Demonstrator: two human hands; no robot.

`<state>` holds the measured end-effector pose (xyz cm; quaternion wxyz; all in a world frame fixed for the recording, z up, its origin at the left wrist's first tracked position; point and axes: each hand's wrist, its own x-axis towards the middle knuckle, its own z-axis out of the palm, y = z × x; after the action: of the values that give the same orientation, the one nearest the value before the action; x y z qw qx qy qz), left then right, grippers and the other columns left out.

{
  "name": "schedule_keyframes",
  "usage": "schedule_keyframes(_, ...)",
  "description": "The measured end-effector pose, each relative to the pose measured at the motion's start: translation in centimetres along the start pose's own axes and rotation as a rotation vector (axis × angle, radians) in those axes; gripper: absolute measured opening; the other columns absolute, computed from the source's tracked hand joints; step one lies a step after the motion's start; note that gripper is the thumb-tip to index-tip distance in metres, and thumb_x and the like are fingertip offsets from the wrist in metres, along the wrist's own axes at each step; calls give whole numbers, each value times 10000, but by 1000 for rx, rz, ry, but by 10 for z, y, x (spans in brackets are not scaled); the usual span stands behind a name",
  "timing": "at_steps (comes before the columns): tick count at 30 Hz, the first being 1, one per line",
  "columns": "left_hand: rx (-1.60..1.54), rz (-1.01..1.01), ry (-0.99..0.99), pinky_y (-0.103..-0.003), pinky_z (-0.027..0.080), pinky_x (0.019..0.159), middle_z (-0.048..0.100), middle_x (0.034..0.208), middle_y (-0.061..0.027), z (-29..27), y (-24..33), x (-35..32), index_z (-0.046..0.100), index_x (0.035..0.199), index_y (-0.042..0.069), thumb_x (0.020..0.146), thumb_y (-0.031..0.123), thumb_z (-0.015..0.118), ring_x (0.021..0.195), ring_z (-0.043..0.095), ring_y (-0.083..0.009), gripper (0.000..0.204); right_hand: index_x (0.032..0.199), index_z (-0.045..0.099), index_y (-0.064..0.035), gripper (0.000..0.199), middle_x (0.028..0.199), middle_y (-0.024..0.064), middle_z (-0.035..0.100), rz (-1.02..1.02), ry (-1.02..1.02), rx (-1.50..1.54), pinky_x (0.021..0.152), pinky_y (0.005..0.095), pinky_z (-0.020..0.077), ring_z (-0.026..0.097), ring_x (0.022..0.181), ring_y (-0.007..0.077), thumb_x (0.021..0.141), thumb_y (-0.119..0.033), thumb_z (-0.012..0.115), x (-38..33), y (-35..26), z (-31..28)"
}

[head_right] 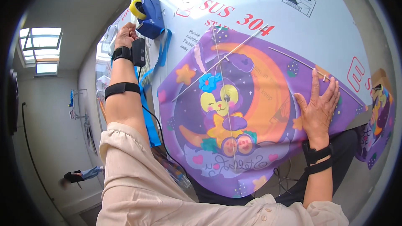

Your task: The recorder is assembling a colorful kite by attaching support rods and securing them with tape.

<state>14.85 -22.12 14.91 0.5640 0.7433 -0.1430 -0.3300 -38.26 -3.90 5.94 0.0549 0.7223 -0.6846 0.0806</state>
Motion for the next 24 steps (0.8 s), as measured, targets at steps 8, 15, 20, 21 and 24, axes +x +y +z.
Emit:
schedule_keyframes(8, -329, -234, -101, -239, 310, 415, 416, 581, -23, -6, -41, 1, 476, 793, 51, 733, 10, 574, 444, 340, -113, 122, 1423, 261, -258, 733, 1386, 248, 220, 12, -22, -12, 1071, 523, 190, 211, 1306, 417, 809, -538, 546, 0, -1, -1)
schedule_keyframes(15, 26, -19, -69, -253, 317, 423, 448, 570, -27, -11, -41, -18, 536, 732, 49, 720, 8, 588, 474, 396, -119, 67, 1418, 280, -247, 748, 1370, 270, 237, 44, -19, -12, 1048, 554, 205, 220, 1292, 443, 793, -546, 561, 1, -2, -3)
schedule_keyframes(20, 18, 339, -379, -246, 374, 583, 553, 700, 12, 64, -40, -106, 603, 739, 77, 798, 92, 595, 633, 492, -91, 61, 1400, 316, -214, 755, 1338, 305, 259, 61, 9, 81, 1036, 569, 207, 247, 1261, 473, 772, -533, 588, 0, 2, -2)
schedule_keyframes(21, 8, 390, -576, -233, 383, 645, 599, 767, 5, 80, -32, -130, 621, 756, 72, 821, 107, 593, 687, 516, -83, 79, 1396, 324, -210, 754, 1334, 310, 263, 82, -4, 104, 1036, 572, 202, 248, 1259, 476, 770, -539, 587, 0, 3, -2)
schedule_keyframes(24, 321, 727, -1132, -218, 367, 659, 582, 778, 8, 138, -37, -209, 639, 846, 38, 817, 140, 633, 710, 476, -73, 107, 1388, 338, -204, 751, 1329, 321, 271, 116, 7, 131, 1034, 580, 194, 248, 1255, 483, 768, -549, 582, 0, 2, -2)
